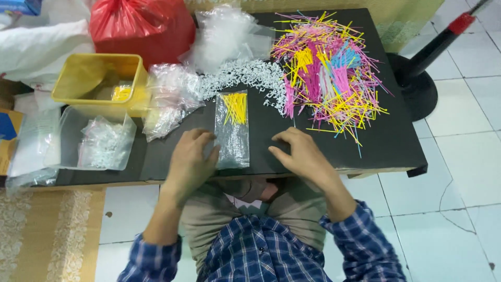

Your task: The person sorts colorful plastic cable ties by color, gathers them into a bundle by hand, and places the bundle into a plastic bag.

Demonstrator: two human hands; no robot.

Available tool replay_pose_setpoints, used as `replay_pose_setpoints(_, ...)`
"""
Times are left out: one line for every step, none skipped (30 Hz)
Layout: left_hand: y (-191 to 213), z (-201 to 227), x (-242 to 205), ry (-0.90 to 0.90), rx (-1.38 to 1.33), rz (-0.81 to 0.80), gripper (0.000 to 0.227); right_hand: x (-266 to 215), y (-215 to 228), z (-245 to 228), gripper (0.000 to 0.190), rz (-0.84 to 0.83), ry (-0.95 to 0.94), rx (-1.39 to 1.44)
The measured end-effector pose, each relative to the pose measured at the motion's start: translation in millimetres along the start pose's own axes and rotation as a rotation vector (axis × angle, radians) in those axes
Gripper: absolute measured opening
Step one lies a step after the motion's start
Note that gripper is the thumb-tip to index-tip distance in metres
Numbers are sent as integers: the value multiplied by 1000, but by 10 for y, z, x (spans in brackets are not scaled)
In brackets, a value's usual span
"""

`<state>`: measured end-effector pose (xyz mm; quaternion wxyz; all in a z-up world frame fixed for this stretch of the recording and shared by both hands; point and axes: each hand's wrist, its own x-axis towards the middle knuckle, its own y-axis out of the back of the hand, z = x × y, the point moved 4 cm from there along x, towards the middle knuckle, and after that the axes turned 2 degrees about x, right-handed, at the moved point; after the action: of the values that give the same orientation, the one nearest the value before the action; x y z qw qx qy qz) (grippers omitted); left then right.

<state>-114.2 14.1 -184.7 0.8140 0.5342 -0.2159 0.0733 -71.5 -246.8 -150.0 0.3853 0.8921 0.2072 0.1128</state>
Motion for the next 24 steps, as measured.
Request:
replay_pose_setpoints(-121, -30, 34, 12, -2, 0, 24, 90, -92, 15, 34, -11, 2, -3)
replay_pose_setpoints(-239, -54, 64, 18, 44, 27, 34, 170, -178, 29, 33, 2, 28, 12)
replay_pose_setpoints(-360, -77, 94, 25, 90, 53, 43, 250, -264, 46, 33, 14, 54, 26)
replay_pose_setpoints(-502, -81, 56, 37, 88, 47, 43, 328, -351, 87, 33, 1, 52, 26)
replay_pose_setpoints(-672, -95, 23, 82, 95, -29, 43, 409, -428, 131, 33, 5, 43, 24)
replay_pose_setpoints(-844, -121, 49, 115, 103, -102, 43, 520, -482, 181, 33, 21, 35, 21)
replay_pose_setpoints(-925, -127, 27, 114, 101, -103, 43, 609, -584, 318, 33, 21, 32, 20)
replay_pose_setpoints(-1005, -149, 20, 132, 74, -112, 34, 707, -674, 441, 33, 43, 54, -24)
replay_pose_setpoints(-1086, -173, 13, 151, 48, -120, 26, 807, -766, 566, 33, 65, 75, -69)
replay_pose_setpoints(-1050, -178, 96, 155, 44, -127, 26, 855, -777, 571, 33, 59, 69, -68)
replay_pose_setpoints(-991, -186, 179, 152, 56, -74, 27, 899, -775, 556, 36, 101, 111, -94)
replay_pose_setpoints(-928, -200, 268, 152, 68, -16, 29, 960, -770, 533, 38, 143, 158, -122)
replay_pose_setpoints(-861, -188, 328, 159, 66, -18, 29, 963, -783, 425, 38, 135, 158, -123)
replay_pose_setpoints(-821, -174, 413, 139, 65, -86, 34, 983, -799, 309, 45, 111, 180, -220)
replay_pose_setpoints(-784, -156, 497, 120, 65, -153, 39, 1001, -814, 197, 54, 87, 203, -317)
replay_pose_setpoints(-816, -177, 501, 122, 62, -159, 39, 1000, -873, 238, 54, 82, 198, -316)
replay_pose_setpoints(-877, -195, 498, 116, 53, -233, 41, 995, -958, 271, 54, 18, 230, -305)
replay_pose_setpoints(-933, -216, 480, 111, 45, -309, 44, 980, -1057, 299, 54, -48, 260, -289)
replay_pose_setpoints(-938, -217, 450, 114, 43, -318, 44, 947, -1068, 325, 54, -54, 255, -284)
replay_pose_setpoints(-893, -224, 481, 111, -11, -185, 47, 976, -1014, 366, 58, 23, 212, -169)
replay_pose_setpoints(-847, -233, 499, 107, -64, -52, 51, 997, -965, 411, 64, 99, 169, -54)
replay_pose_setpoints(-857, -261, 512, 117, -65, -55, 51, 1011, -949, 404, 64, 89, 169, -52)
replay_pose_setpoints(-874, -268, 521, 86, -82, -61, 52, 1016, -926, 391, 65, 106, 195, -96)
replay_pose_setpoints(-898, -257, 507, 51, -104, -75, 52, 981, -908, 384, 66, 124, 211, -138)
